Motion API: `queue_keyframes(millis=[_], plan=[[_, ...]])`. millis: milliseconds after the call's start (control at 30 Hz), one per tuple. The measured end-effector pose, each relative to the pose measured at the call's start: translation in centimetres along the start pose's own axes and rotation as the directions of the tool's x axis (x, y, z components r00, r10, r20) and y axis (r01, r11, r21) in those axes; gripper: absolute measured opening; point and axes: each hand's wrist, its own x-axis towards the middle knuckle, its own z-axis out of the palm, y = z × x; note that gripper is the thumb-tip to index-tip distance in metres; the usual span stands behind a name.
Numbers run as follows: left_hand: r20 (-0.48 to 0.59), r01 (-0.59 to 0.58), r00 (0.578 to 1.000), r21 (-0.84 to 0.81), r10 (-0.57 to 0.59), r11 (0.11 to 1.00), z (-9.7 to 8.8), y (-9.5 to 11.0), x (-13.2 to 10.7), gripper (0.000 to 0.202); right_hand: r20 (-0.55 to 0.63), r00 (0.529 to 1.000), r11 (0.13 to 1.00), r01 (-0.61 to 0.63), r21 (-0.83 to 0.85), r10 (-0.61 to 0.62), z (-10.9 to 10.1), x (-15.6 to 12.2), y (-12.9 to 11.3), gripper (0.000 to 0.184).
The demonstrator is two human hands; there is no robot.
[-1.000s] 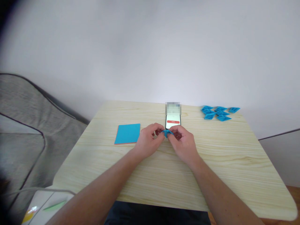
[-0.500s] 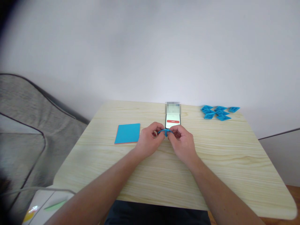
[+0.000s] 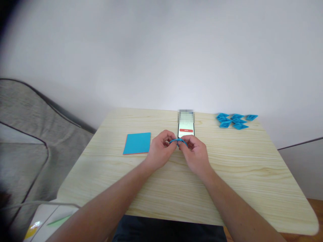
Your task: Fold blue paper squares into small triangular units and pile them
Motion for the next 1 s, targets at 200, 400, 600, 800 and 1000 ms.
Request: queue_keyframes(millis=[200, 400, 600, 800, 1000], plan=[[-0.008, -0.006, 1.0, -0.028, 0.006, 1.0, 0.0, 0.1, 0.0, 0.007, -0.002, 1.0, 1.0, 0.002, -0.003, -0.002, 0.1, -0.1, -0.1, 0.017], [-0.029, -0.024, 0.999, -0.034, 0.023, 0.999, 0.0, 0.4, -0.2, 0.007, -0.006, 1.0, 0.999, 0.014, 0.037, -0.014, 0.2, -0.1, -0.2, 0.013], [-0.058, -0.069, 0.996, -0.115, 0.063, 0.991, 0.0, 0.8, -0.2, 0.01, -0.013, 0.999, 0.992, -0.029, 0.124, 0.03, 0.2, 0.0, -0.8, 0.012], [-0.095, -0.093, 0.992, -0.049, 0.088, 0.994, 0.3, 0.8, -0.4, 0.014, -0.051, 0.997, 0.986, -0.046, 0.16, 0.055, 0.4, -0.1, -1.0, 0.011], [-0.102, -0.092, 0.991, -0.108, 0.081, 0.99, 0.7, 1.3, -0.8, 0.011, -0.108, 0.994, 0.987, 0.02, 0.16, -0.002, 0.7, -0.4, -0.9, 0.003]])
